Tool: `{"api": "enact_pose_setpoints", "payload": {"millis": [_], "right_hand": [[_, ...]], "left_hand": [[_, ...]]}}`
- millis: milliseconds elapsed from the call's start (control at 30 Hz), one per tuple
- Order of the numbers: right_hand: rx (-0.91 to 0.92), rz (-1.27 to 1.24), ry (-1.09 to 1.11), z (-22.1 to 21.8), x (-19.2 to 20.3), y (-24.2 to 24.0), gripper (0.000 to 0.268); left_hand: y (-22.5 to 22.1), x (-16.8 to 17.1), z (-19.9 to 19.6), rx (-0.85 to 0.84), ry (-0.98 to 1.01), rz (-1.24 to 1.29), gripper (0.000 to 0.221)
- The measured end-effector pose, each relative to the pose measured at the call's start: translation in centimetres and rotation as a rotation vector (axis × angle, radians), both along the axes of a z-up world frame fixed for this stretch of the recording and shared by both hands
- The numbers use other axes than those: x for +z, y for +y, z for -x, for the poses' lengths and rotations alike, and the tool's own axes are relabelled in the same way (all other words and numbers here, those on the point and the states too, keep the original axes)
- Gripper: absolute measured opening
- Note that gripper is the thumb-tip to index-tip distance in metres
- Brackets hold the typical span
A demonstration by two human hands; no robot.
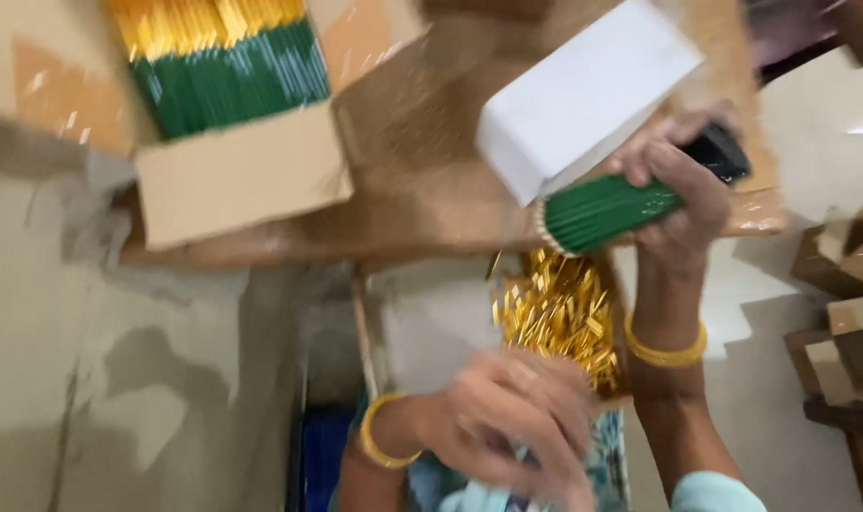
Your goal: The person sits at a workbench and assembles pencils, picking gold ferrule tips from a tray and pressing them one at a time onto the ends of green pencil bodies held in a bundle. The person gathers the finished pencils into a bundle and places bundles into a cardboard box.
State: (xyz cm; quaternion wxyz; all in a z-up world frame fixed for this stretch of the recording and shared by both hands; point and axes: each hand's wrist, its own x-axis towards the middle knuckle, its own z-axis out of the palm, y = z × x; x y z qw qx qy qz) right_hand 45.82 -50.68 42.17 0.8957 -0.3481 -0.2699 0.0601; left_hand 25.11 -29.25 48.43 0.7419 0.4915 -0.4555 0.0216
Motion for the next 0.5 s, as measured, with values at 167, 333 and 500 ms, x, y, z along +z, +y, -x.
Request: {"api": "enact_pose_setpoints", "payload": {"millis": [167, 333, 500], "right_hand": [[-0.616, 0.298, -0.298, -2.7, -4.0, -6.8, 0.026], [-0.832, 0.865, -0.296, -3.9, -5.8, -6.3, 0.028], [-0.784, 0.717, -0.213, -3.8, -5.0, -5.8, 0.027]], "left_hand": [[-0.1, -6.6, -7.9, 1.092, 0.083, -0.481, 0.051], [-0.4, -7.5, -15.7, 1.463, -0.17, -0.737, 0.136], [0.4, -10.2, -18.0, 1.131, 0.263, -0.528, 0.114]]}}
